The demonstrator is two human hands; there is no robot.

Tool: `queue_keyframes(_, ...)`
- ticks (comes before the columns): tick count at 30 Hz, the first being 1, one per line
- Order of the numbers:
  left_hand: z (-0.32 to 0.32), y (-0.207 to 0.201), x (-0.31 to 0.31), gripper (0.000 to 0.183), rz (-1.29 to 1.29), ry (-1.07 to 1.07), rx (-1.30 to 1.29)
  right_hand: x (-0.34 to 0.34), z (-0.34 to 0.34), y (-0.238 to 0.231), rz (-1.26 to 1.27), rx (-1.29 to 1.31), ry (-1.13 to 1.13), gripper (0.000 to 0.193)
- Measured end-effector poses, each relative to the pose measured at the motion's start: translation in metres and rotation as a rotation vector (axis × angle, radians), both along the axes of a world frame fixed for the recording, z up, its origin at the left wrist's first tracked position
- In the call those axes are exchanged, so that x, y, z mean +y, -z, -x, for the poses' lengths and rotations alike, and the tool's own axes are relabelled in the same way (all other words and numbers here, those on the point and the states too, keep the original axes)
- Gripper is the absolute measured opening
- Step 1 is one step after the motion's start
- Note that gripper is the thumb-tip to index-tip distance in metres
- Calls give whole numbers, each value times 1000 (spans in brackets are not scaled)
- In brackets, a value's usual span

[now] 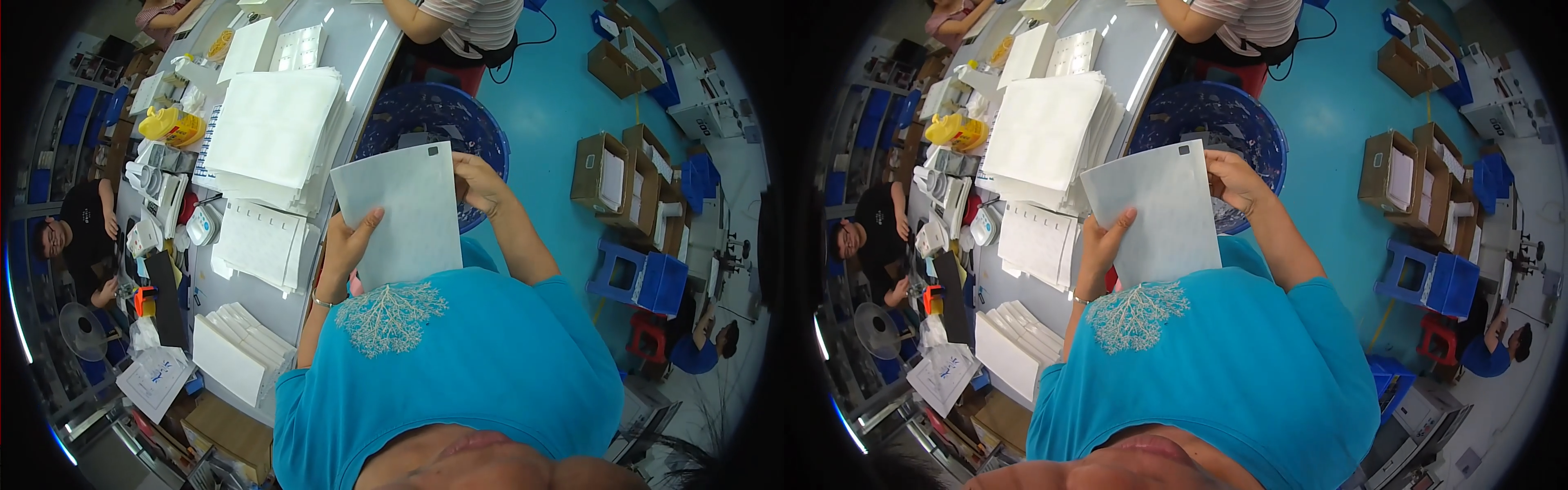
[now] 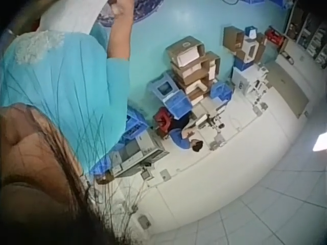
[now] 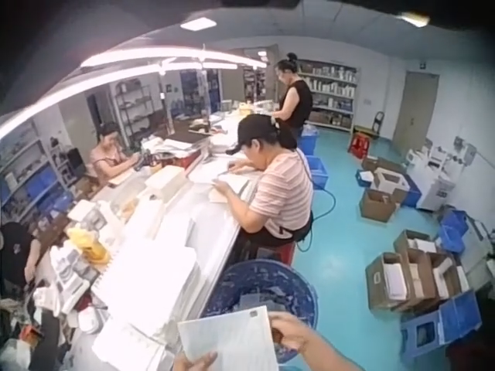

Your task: Sorting and inspecting paper sheets at a workstation and placing them into a bin.

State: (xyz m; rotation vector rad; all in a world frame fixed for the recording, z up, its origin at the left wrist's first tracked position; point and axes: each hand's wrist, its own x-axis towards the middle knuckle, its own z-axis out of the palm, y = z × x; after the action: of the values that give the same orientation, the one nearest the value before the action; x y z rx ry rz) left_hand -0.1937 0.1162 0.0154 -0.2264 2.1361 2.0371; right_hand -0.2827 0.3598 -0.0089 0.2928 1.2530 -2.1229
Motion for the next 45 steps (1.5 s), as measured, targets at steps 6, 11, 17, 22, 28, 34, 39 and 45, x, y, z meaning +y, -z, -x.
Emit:
queue_keyframes(6,5,8,-8,38,-38,42,-13,-2,-8,-12,-14,120,28,27)
queue_keyframes(11,11,8,2,38,-52,36,-8,4,-10,-12,-304,383,-67,27)
queue_keyframes(17,20,-1,13,36,150,137,63,0,-11,-2,-683,656,72,24)
queue_keyframes(22,23,9,17,35,32,80,43,20,-9,-7,-506,449,42,23)
queue_keyframes(28,29,13,17,37,-155,44,-73,22,-7,24,248,27,143,23)
queue_keyframes(34,24,7,12,36,-97,48,-78,14,-6,-9,-215,100,2,22)
queue_keyframes(39,20,4,6,36,-71,-34,-12,7,-22,4,-33,-63,33,27)
queue_keyframes(45,12,8,-1,36,-110,-86,-54,2,-20,1,-197,189,-176,30)
